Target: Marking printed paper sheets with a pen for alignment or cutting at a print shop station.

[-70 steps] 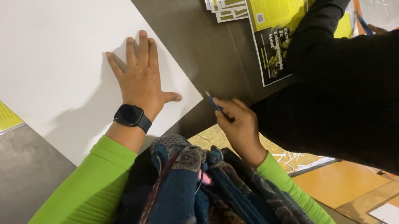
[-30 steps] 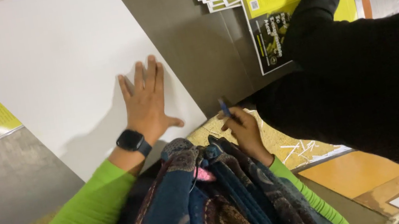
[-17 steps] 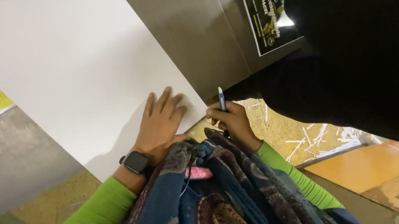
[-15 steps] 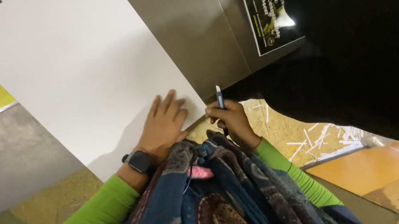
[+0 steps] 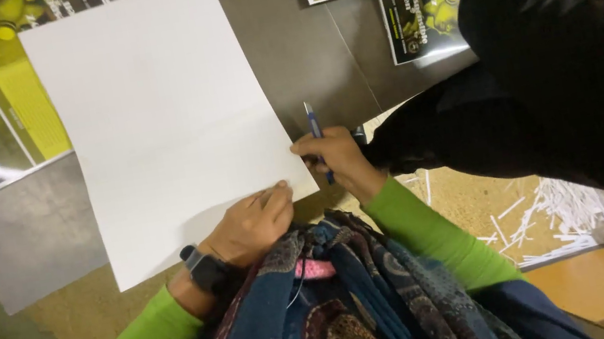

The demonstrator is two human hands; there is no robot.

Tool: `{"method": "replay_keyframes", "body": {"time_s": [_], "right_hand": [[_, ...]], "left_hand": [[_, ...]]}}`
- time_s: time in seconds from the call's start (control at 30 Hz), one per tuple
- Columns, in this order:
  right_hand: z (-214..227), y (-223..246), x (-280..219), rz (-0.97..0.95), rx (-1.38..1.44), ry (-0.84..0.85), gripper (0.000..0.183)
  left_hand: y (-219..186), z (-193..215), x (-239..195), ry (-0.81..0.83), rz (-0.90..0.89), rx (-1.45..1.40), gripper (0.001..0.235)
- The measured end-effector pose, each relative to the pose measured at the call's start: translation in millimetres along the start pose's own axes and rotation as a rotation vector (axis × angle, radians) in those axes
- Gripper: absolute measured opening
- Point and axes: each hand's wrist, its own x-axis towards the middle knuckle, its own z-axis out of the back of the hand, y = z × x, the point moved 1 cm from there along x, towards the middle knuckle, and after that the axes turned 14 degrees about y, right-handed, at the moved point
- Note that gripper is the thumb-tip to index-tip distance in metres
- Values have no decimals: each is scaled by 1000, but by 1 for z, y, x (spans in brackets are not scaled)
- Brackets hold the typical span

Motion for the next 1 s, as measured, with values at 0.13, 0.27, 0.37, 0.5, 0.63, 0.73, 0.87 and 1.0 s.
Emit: {"method": "replay_keyframes", "body": {"time_s": [0.13, 0.27, 0.37, 0.5, 0.63, 0.73, 0.87, 1.0], "right_hand": [[-14, 30, 22, -13, -11, 52, 18], [-17, 40, 58, 37, 67, 48, 19], [-17, 61, 76, -38, 109, 15, 16], [-3, 66, 110, -110, 135, -35, 11], [24, 56, 134, -36, 220, -53, 11], [50, 48, 116, 18, 229, -52, 6], [91, 38, 53, 179, -60, -71, 22], [127, 25, -38, -172, -518, -3, 43]], "left_hand": [[-2, 35, 5, -44, -34, 23, 10], [-7, 78, 5, -32, -61, -14, 13], [-9, 106, -13, 112, -130, -194, 12], [-6, 166, -15, 277, -180, -355, 32], [-5, 250, 15, 293, -112, -437, 31], [9, 249, -49, 391, 428, -650, 31], [111, 120, -313, 1185, 474, -421, 49], [132, 278, -310, 358, 1932, -1169, 57]]}}
